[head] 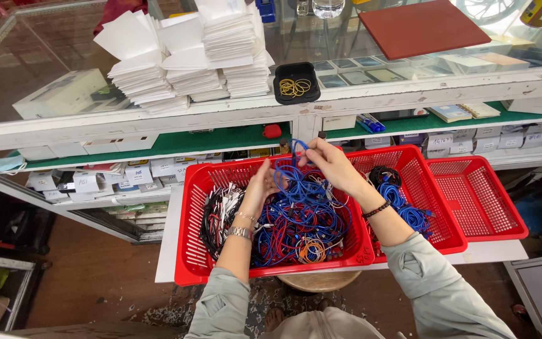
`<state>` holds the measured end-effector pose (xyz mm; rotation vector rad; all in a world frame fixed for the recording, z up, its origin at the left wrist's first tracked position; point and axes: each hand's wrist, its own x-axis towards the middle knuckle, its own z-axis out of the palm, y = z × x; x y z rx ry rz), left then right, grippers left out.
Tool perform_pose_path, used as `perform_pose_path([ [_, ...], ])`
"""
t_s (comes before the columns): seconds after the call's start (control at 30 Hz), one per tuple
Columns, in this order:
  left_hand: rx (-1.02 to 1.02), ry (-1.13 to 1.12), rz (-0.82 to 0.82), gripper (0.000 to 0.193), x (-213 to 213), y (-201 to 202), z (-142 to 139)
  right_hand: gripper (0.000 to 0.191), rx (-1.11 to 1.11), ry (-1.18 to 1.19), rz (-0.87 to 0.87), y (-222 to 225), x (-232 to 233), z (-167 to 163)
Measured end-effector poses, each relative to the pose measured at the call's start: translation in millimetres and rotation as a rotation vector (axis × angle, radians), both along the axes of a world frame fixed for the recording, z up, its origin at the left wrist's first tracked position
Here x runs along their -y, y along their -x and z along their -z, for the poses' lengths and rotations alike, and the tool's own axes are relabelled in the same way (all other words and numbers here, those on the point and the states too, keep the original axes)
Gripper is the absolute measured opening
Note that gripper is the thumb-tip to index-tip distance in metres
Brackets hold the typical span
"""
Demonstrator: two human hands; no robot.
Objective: The person stands at a counter and coils loose charging and data cables one at a time, gathering each cable from a red basket, wrapping it into a loop, and placing the coiled cable into a separate basket. They continue handling black, blue, red, and white cables throughout the clip.
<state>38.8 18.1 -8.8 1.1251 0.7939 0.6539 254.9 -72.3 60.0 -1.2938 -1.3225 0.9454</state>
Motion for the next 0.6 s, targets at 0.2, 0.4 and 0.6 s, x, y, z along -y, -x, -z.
perform_pose_path([
  [0.2, -0.061, -0.061, -0.003, 0.028, -12, -23, 5, 0.021, 0.085, -0.091, -0.002, 11, 8, -19],
  [0.4, 0.121, -0.055, -0.081, 0.023, -10, -26, 3, 0.032, 0.614, 0.12, 0.079, 12, 22, -31],
  [0.6, 0.106, -0.018, -0.136, 0.024, -1, -26, -13, 0.029, 0.253, 0.275, 0.014, 9, 1, 0],
])
